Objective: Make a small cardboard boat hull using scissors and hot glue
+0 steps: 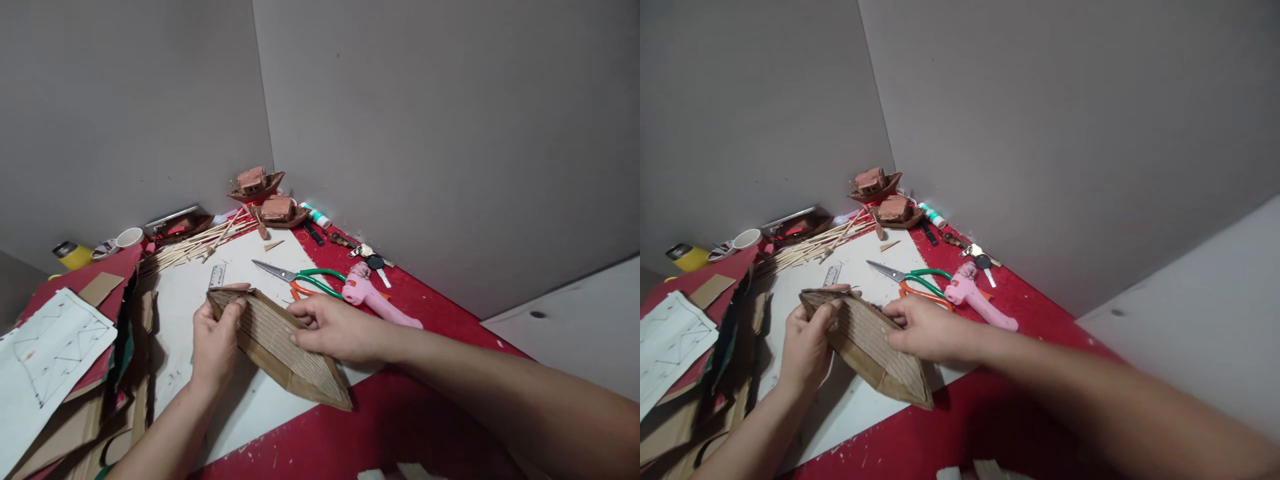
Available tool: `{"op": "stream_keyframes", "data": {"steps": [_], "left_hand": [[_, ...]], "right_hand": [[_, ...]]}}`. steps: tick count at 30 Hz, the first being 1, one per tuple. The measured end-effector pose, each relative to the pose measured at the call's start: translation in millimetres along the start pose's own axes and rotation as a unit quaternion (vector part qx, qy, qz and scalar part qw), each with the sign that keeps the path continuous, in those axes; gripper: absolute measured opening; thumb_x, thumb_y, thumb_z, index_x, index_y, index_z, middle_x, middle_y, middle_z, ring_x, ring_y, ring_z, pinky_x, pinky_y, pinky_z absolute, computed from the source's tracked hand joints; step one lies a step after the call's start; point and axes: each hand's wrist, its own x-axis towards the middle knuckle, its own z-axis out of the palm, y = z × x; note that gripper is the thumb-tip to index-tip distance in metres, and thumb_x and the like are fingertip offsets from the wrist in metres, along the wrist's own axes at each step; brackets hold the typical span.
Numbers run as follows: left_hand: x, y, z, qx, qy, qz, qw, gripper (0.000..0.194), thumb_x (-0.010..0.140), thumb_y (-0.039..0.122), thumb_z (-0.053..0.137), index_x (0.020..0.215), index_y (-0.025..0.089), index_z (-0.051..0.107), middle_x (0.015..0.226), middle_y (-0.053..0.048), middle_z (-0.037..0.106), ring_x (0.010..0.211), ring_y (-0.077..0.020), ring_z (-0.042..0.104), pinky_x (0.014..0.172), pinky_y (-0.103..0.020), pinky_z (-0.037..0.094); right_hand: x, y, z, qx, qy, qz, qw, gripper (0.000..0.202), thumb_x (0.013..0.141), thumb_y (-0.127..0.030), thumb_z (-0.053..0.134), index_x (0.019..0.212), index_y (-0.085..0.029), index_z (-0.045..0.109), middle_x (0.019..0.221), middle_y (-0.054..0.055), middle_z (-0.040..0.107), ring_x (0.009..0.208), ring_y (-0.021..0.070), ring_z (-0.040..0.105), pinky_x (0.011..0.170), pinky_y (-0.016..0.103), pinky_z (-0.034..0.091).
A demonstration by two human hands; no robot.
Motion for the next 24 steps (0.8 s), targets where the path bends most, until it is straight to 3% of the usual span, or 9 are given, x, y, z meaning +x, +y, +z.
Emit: {"op": "stream_keyframes", "data": {"steps": [5,15,19,24], "left_hand": [[2.0,4.2,1.5,-0.018,-0.008,0.021,1.0,0.024,0.079,0.025,0.068,0.101,0.017,0.07,0.101,-0.007,0.074,0.093,-0.019,0.065,0.081,-0.028,0.049],[0.5,7.0,2.5,0.085,0.021,0.077,0.993,0.012,0.08,0.024,0.064,0.087,0.019,0.072,0.086,-0.002,0.075,0.079,-0.0159,0.064,0.072,-0.023,0.048],[1.3,6.7,2.0,0.07,0.03,0.08,0.994,0.011,0.078,0.022,0.064,0.084,0.018,0.072,0.083,-0.003,0.075,0.077,-0.0165,0.065,0.07,-0.024,0.048],[2.5,7.8,-0.6,0.032,-0.002,0.062,0.998,0.016,0.078,0.023,0.066,0.091,0.017,0.072,0.089,-0.005,0.076,0.083,-0.018,0.066,0.076,-0.026,0.049]], "right_hand": [[0.5,-1.5,-2.9,0.01,0.004,0.003,1.0,0.018,0.067,-0.004,0.053,0.079,-0.015,0.061,0.076,-0.001,0.066,0.071,0.0137,0.061,0.06,0.02,0.043],[-2.0,-2.8,0.8,0.027,-0.012,0.018,0.999,0.01,0.067,-0.01,0.055,0.075,-0.016,0.059,0.074,-0.002,0.065,0.067,0.0131,0.06,0.059,0.021,0.042],[-2.0,-3.7,1.0,0.02,-0.012,0.022,0.999,0.009,0.065,-0.01,0.056,0.071,-0.016,0.059,0.067,-0.004,0.063,0.062,0.0126,0.059,0.056,0.02,0.041],[-0.2,-1.9,-2.3,0.024,-0.008,0.02,0.999,0.011,0.066,-0.011,0.057,0.074,-0.017,0.061,0.069,-0.004,0.064,0.062,0.012,0.059,0.055,0.02,0.041]]}}
